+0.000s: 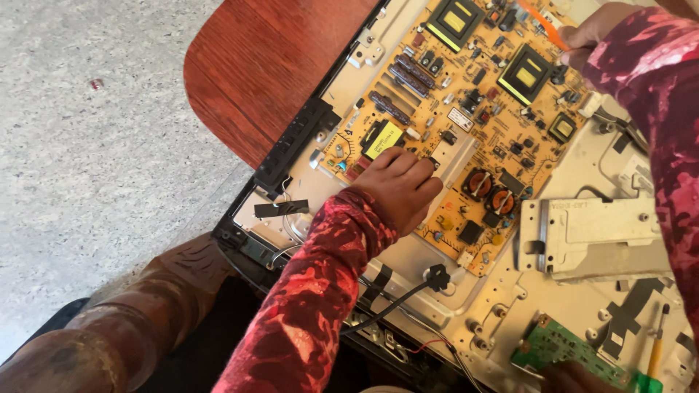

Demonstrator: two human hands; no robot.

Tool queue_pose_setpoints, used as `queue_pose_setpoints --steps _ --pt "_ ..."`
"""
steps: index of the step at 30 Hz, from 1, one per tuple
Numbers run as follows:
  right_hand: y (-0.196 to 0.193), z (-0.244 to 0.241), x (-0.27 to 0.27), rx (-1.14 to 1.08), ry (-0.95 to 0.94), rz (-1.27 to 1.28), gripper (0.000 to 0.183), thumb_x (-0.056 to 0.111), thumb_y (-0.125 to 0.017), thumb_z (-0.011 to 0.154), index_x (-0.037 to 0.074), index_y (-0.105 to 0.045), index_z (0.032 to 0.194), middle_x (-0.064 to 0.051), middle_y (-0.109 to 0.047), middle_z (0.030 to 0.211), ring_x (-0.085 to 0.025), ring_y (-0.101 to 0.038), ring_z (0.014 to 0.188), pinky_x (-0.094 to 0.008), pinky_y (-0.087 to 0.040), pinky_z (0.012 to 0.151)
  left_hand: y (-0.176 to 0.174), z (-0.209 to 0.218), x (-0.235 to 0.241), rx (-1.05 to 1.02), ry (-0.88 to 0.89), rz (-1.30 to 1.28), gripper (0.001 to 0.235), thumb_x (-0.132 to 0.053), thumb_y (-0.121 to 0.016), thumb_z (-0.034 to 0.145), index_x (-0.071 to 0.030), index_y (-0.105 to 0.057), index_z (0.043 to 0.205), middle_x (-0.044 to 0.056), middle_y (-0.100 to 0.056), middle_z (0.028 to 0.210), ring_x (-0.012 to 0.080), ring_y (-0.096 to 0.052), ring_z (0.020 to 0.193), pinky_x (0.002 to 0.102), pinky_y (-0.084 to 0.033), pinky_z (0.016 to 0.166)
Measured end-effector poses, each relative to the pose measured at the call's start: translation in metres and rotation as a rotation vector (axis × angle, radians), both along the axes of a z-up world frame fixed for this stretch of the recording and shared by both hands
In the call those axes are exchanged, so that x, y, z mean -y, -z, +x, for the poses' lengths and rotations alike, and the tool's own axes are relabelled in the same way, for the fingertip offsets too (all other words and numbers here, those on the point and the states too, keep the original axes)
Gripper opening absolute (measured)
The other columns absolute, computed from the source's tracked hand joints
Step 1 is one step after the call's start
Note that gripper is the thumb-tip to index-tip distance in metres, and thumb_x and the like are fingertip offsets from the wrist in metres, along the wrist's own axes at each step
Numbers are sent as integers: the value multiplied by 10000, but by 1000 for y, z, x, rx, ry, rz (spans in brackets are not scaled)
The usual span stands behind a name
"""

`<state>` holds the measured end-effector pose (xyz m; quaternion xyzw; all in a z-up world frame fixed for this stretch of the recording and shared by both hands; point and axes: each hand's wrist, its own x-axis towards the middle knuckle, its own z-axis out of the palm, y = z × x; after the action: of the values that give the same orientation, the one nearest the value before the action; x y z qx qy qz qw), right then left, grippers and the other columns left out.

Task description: The person uses a small brush to clean dust and debris from the exposed circuit boards and internal components of a disassembled television. They methodically brush across different sections of the mainboard and power supply area.

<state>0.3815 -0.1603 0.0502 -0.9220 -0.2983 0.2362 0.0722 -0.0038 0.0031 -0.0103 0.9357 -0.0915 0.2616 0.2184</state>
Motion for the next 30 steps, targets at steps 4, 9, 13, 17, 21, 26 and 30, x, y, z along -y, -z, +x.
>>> queue_pose_setpoints --steps 4,9,13,17,21,26,30 --pt "0 3 -10 19 -6 2 467 331 -414 1160 20 -740 1038 -114 -675 797 -194 -611 649 -319 -519 682 -1 1 1 12 -7 1 279 -179 -721 772 -98 -653 1030 64 -607 1065 280 -588 1072 430 -441 1067" --pt "12 2 -16 75 -23 -14 502 341 -388 1170 24 -745 1015 -110 -676 799 -200 -613 658 -322 -520 701 -3 1 1 -11 7 10 277 -183 -723 774 -101 -659 1031 60 -609 1054 282 -589 1061 431 -440 1055" --pt "35 -13 -13 164 -11 -94 532 349 -367 1179 28 -749 997 -107 -677 800 -205 -615 665 -324 -521 716 -3 2 0 -5 2 21 270 -184 -726 778 -103 -658 1027 58 -610 1049 281 -593 1060 434 -438 1064" --pt "40 -46 6 471 -516 0 521 292 -373 1193 34 -755 950 -97 -689 779 -204 -635 698 -318 -567 803 -3 0 1 -8 1 19 283 -186 -725 767 -100 -656 1028 60 -611 1052 278 -595 1063 431 -436 1078" --pt "26 -95 17 226 -355 112 540 364 -352 1160 -21 -658 936 -125 -581 699 -235 -573 536 -364 -498 568 -3 1 -2 -23 -9 4 267 -190 -727 787 -99 -649 1026 59 -611 1067 277 -591 1075 434 -431 1097" --pt "2 -116 -6 -164 146 122 557 460 -456 1116 43 -620 784 -72 -515 578 -207 -502 500 -373 -449 511 0 1 1 -2 -6 -15 269 -188 -724 784 -101 -647 1027 59 -613 1076 277 -589 1085 440 -426 1095" --pt "1 -91 -16 -23 206 125 503 439 -509 1119 6 -605 881 -88 -559 653 -205 -512 558 -356 -488 604 1 0 0 0 -8 -20 268 -190 -719 779 -100 -646 1021 59 -618 1077 277 -591 1082 436 -428 1088"
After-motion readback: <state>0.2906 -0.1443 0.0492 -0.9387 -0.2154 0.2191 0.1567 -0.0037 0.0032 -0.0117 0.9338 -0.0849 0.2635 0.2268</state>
